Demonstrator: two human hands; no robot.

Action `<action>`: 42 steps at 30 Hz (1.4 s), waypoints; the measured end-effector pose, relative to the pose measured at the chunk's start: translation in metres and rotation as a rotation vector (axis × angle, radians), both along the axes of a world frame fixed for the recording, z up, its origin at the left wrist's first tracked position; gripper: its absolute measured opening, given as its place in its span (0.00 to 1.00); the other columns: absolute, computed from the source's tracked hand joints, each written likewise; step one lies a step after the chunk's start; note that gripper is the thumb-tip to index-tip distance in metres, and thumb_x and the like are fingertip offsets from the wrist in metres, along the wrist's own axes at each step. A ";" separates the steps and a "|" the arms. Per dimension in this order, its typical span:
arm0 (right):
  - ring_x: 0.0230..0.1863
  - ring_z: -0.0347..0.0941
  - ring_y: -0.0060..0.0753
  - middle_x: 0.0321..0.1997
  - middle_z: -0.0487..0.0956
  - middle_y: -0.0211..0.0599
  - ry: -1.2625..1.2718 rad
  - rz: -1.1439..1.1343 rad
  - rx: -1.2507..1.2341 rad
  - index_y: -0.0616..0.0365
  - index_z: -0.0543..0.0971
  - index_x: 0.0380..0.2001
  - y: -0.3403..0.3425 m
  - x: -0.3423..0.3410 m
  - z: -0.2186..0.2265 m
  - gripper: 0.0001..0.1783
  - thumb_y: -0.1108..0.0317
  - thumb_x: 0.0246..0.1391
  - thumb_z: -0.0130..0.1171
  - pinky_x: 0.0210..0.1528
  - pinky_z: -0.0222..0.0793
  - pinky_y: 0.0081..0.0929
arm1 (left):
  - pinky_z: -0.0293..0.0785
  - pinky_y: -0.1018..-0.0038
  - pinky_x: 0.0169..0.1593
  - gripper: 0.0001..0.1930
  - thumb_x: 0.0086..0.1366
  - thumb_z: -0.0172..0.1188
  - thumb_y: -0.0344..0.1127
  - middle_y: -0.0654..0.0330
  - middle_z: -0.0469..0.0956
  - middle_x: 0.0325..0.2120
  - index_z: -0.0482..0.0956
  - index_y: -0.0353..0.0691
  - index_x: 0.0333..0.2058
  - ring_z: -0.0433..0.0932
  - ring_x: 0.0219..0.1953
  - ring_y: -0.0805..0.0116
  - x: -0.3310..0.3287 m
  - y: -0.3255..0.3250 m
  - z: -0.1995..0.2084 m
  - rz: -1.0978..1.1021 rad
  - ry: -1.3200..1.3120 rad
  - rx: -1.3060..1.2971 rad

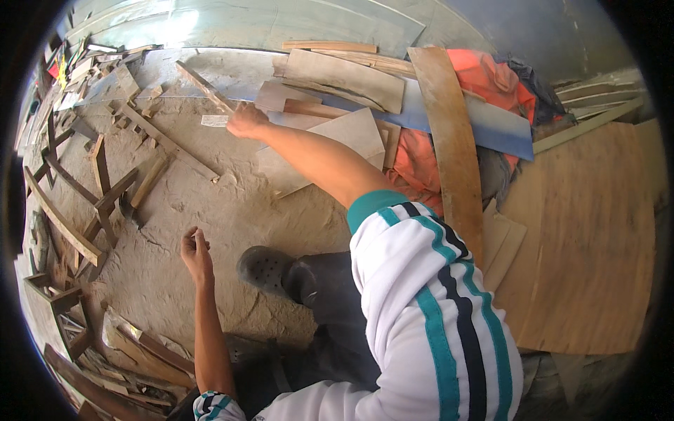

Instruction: The person selects a piece of wood from a pile, places it on a wooden stand, and uses a hammer to drive nails into it. They repeat this process with several other pieces of wood, hammering nails into each one.

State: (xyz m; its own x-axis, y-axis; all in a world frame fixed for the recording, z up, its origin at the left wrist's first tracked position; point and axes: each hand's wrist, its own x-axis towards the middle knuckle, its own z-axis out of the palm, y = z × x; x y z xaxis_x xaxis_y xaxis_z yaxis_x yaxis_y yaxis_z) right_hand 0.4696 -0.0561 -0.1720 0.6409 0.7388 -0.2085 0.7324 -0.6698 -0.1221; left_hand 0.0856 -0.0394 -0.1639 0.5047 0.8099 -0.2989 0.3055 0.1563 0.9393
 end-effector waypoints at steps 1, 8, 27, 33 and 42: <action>0.37 0.81 0.43 0.34 0.79 0.53 0.104 -0.023 0.047 0.70 0.76 0.38 0.004 -0.003 -0.003 0.18 0.61 0.62 0.49 0.33 0.80 0.38 | 0.71 0.74 0.34 0.19 0.70 0.58 0.44 0.64 0.72 0.26 0.77 0.32 0.47 0.70 0.27 0.76 0.001 -0.001 -0.003 0.006 -0.004 -0.019; 0.18 0.79 0.33 0.21 0.80 0.47 0.853 -0.455 0.359 0.73 0.76 0.34 0.070 -0.134 0.068 0.31 0.46 0.65 0.49 0.18 0.75 0.28 | 0.72 0.75 0.36 0.19 0.70 0.59 0.44 0.64 0.74 0.27 0.77 0.32 0.46 0.71 0.29 0.76 -0.016 0.029 0.004 0.082 -0.044 -0.021; 0.30 0.82 0.39 0.29 0.84 0.44 0.945 0.225 -0.192 0.67 0.83 0.34 0.008 -0.234 0.041 0.29 0.51 0.64 0.43 0.33 0.80 0.38 | 0.73 0.71 0.33 0.26 0.71 0.50 0.58 0.58 0.79 0.31 0.76 0.37 0.41 0.77 0.29 0.69 0.003 0.021 0.032 0.007 -0.009 -0.429; 0.27 0.79 0.37 0.27 0.82 0.41 0.861 0.222 -0.040 0.63 0.80 0.34 -0.010 -0.169 0.054 0.31 0.42 0.64 0.45 0.31 0.74 0.38 | 0.76 0.69 0.33 0.22 0.71 0.55 0.50 0.55 0.80 0.34 0.71 0.33 0.46 0.79 0.30 0.67 0.031 0.010 0.031 0.038 -0.033 -0.433; 0.45 0.79 0.57 0.41 0.82 0.56 0.212 0.061 -0.020 0.62 0.82 0.38 -0.121 0.009 0.089 0.26 0.47 0.56 0.57 0.47 0.73 0.48 | 0.83 0.66 0.43 0.27 0.62 0.60 0.29 0.46 0.76 0.43 0.61 0.23 0.56 0.81 0.43 0.56 0.122 -0.025 0.017 -0.209 -0.062 -0.476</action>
